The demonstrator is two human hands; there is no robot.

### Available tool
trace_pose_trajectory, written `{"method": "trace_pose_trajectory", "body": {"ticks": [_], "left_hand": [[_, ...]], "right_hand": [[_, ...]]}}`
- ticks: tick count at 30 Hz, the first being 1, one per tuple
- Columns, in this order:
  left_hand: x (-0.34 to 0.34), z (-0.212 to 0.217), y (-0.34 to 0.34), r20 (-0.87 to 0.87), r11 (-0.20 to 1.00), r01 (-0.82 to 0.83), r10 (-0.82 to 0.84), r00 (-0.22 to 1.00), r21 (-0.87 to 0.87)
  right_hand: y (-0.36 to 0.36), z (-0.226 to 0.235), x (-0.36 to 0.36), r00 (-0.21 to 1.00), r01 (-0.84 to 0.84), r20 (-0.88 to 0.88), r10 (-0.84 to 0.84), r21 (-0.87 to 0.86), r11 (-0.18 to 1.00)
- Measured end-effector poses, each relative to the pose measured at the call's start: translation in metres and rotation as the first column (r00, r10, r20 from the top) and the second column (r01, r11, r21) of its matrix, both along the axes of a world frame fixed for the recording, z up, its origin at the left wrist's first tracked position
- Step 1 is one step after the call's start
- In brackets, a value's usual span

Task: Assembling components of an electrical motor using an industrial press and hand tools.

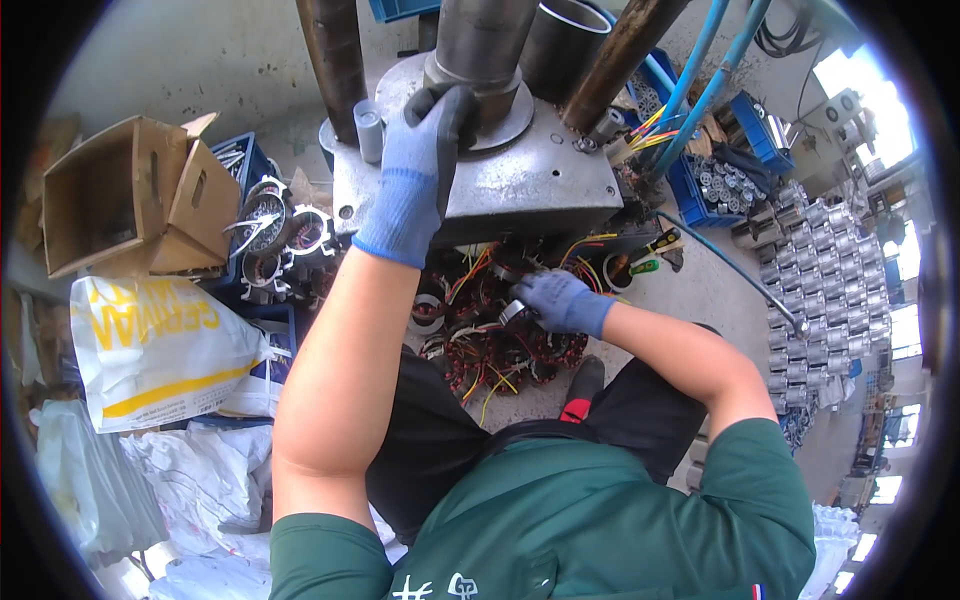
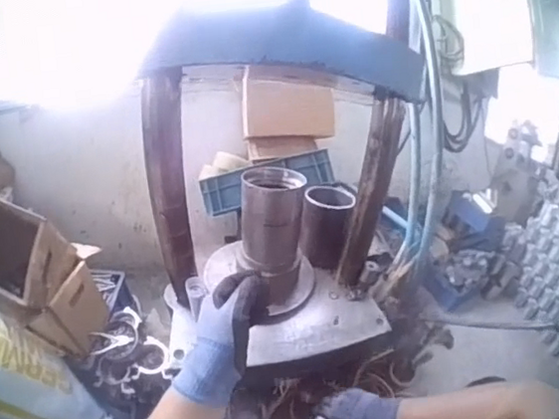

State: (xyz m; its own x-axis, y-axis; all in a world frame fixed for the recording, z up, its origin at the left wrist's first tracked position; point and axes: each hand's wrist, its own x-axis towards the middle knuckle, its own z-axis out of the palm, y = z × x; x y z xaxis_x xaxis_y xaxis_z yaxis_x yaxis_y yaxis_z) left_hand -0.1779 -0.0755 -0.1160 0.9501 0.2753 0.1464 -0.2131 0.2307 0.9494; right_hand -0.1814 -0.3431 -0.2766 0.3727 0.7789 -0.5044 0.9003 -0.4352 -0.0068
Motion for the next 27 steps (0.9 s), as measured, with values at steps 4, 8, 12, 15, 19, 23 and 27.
{"method": "trace_pose_trajectory", "body": {"ticks": [4,8,12,15,19,23,27], "left_hand": [[0.003,-0.012,-0.013,0.090,0.998,0.033,-0.028,0.996,-0.051],[-0.010,-0.023,-0.042,0.086,0.975,0.127,-0.145,0.986,0.182],[-0.025,-0.027,-0.075,-0.036,0.829,0.446,-0.462,0.886,0.336],[-0.025,-0.034,-0.095,-0.046,0.812,0.529,-0.535,0.843,0.247],[-0.008,-0.057,-0.107,0.022,0.847,0.299,-0.343,0.939,0.440],[-0.001,-0.058,-0.113,0.236,0.606,-0.073,-0.193,0.952,0.792],[-0.003,-0.045,-0.114,0.328,0.638,-0.179,-0.122,0.937,0.749]], "right_hand": [[-0.019,0.079,0.006,0.843,0.531,-0.380,-0.380,0.700,0.477],[-0.032,0.115,0.020,0.439,0.857,-0.894,-0.090,0.447,-0.257],[-0.047,0.123,0.015,0.376,0.857,-0.902,0.213,0.251,-0.450],[-0.060,0.105,0.035,0.660,0.657,-0.729,-0.180,0.677,-0.331],[-0.053,0.116,0.027,0.446,0.792,-0.893,0.057,0.365,-0.489],[-0.048,0.143,0.018,0.364,0.828,-0.922,0.133,0.255,-0.500],[-0.046,0.154,0.014,0.453,0.819,-0.844,0.288,0.266,-0.508]]}}
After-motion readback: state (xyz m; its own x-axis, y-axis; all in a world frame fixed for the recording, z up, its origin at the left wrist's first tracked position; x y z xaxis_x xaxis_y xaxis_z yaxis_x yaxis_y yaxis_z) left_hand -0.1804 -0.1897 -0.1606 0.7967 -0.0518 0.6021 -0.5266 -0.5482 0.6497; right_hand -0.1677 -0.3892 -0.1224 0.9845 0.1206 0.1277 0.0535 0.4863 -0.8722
